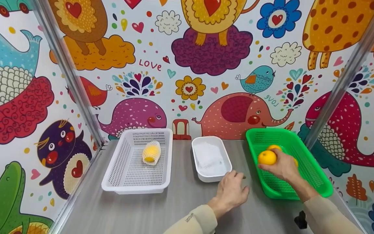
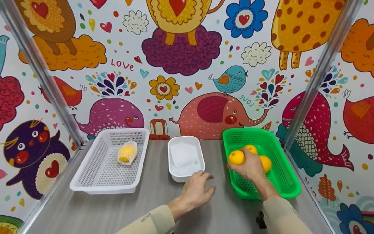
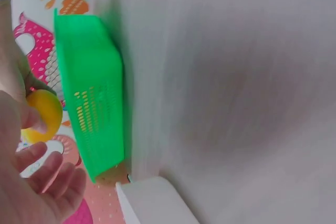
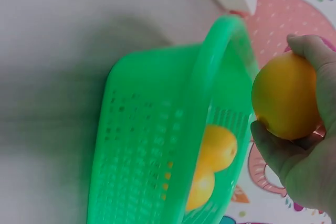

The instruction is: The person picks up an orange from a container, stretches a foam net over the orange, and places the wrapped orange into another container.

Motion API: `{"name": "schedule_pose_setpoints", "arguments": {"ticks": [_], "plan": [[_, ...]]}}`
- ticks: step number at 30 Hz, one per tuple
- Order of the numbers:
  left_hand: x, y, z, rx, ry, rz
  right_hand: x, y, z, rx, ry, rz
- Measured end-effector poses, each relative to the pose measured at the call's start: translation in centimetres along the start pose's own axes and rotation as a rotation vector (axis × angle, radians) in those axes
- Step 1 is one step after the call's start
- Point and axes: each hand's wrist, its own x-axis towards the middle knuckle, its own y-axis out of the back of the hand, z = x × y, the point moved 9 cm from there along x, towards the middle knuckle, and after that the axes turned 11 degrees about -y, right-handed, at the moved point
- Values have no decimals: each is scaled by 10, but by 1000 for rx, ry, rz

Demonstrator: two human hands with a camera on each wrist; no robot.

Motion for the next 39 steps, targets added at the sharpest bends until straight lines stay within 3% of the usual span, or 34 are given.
{"name": "schedule_pose_setpoints", "arguments": {"ticks": [10, 15, 23, 30, 39], "plan": [[-12, 21, -29, -335, 131, 21, -29, -17, -35, 164, 39, -9], [-18, 33, -40, -412, 132, 52, -44, -31, -52, 239, 60, -42], [-33, 41, -53, -501, 150, 9, -61, -55, -78, 378, 104, -126], [-60, 47, -71, -546, 164, -35, -79, -89, -99, 470, 196, -283], [-80, 44, -84, -636, 139, -2, -97, -123, -111, 559, 227, -420]]}}
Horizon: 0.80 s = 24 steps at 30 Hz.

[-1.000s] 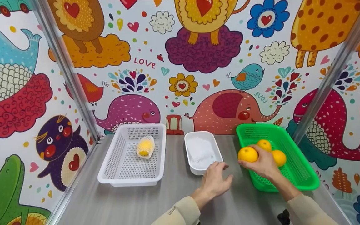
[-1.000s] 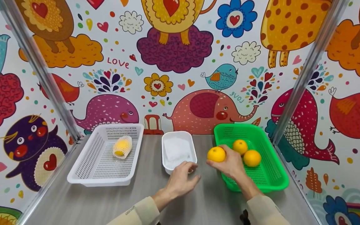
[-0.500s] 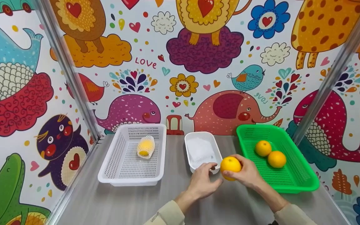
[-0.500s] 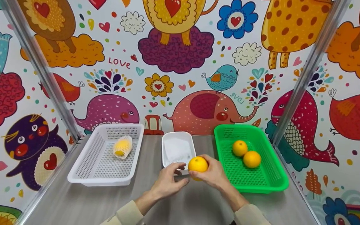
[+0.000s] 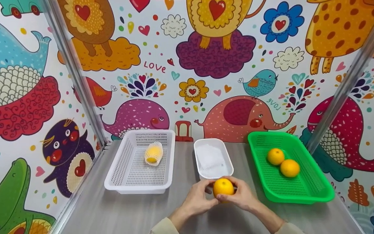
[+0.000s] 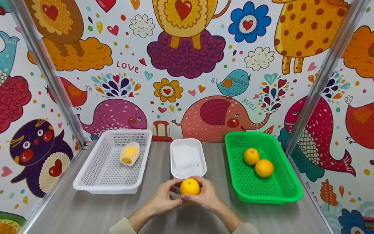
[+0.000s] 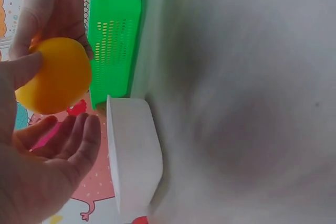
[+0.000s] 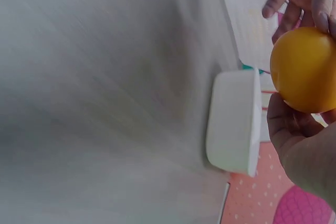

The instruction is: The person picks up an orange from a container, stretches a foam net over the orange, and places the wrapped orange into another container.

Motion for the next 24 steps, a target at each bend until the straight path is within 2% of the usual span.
{"name": "schedule_pose_setpoints", "arguments": {"ticks": [5, 11, 14, 18, 24], "plan": [[-11, 1, -11, -23, 8, -15, -3, -13, 5, -1, 43, -10], [-25, 2, -23, -21, 58, -41, -6, -26, 12, 41, 84, -70], [-31, 1, -27, -30, 85, -53, -7, -31, 16, 26, 100, -75], [-37, -1, -33, -44, 101, -61, -8, -36, 23, -12, 98, -68], [-44, -8, -42, -26, 117, -83, -10, -45, 37, -55, 53, -75]]}}
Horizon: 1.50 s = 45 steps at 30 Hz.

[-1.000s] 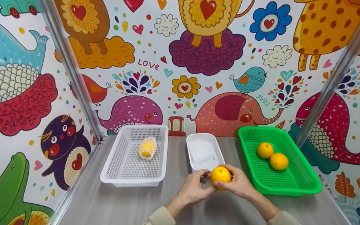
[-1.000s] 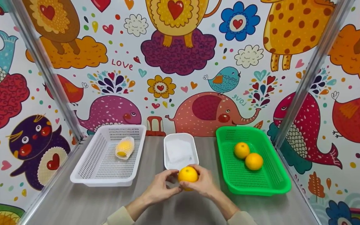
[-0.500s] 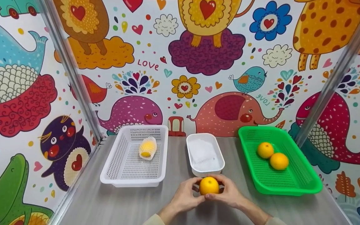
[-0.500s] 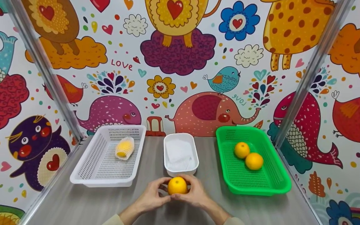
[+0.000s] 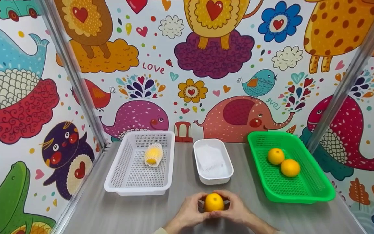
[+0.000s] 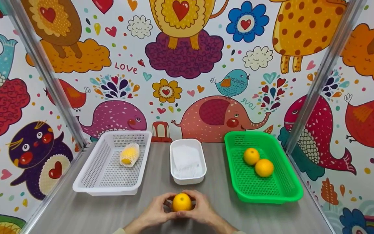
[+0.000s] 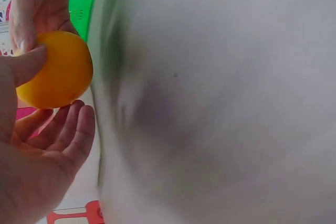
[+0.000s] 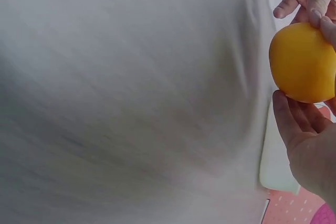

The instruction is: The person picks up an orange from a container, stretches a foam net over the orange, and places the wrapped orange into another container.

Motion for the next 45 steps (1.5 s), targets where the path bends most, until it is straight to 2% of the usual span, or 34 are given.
{"name": "schedule_pose_setpoints", "arguments": {"ticks": [8, 16, 21, 27, 34, 41, 45], "plan": [[-5, -9, -11, -16, 73, -38, -3, -7, 11, -54, -3, 4], [-6, -11, -14, -17, 84, -54, -5, -9, 17, -35, -80, -33], [-7, -11, -13, -58, 104, -68, -3, -10, 16, -36, -58, -25], [-3, -1, -4, -5, 57, -63, 0, -11, 16, -23, -46, -8], [11, 15, 5, 60, 32, -45, 1, -11, 13, -27, -24, 13], [27, 31, 9, 145, 74, 4, 3, -13, 15, -30, -74, -17], [38, 40, 15, 218, 61, 41, 4, -13, 16, -40, -85, -23]]}}
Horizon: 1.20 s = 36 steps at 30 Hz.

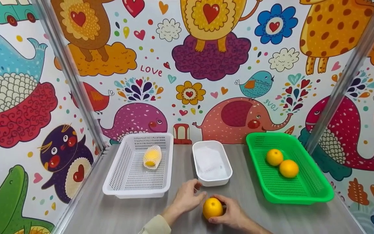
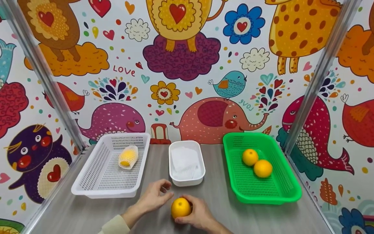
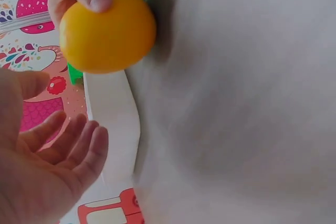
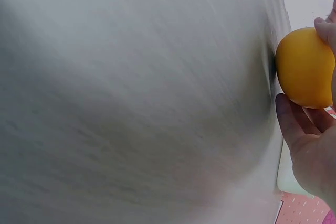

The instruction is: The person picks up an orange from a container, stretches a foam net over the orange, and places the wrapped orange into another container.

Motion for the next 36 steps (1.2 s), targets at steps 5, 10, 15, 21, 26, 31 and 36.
{"name": "schedule_pose_setpoints", "arguments": {"ticks": [5, 10, 15, 21, 26, 31, 36], "plan": [[20, 10, 4, 102, -15, 40, 1, 1, 2, -11, -4, 6], [42, 18, -3, 134, 48, 49, 3, -1, 2, -23, -1, 11], [60, 21, -15, 156, 101, 60, 3, -2, 4, -19, -20, 11], [75, 24, -25, 227, 120, 99, 2, -4, 6, 1, -66, -11], [85, 24, -31, 257, 186, 67, 3, -4, 6, 9, -81, -17], [98, 22, -40, 331, 243, 35, 3, -2, 4, -7, -71, -8], [111, 21, -45, 400, 228, 35, 1, -2, 2, 1, -34, -1]]}}
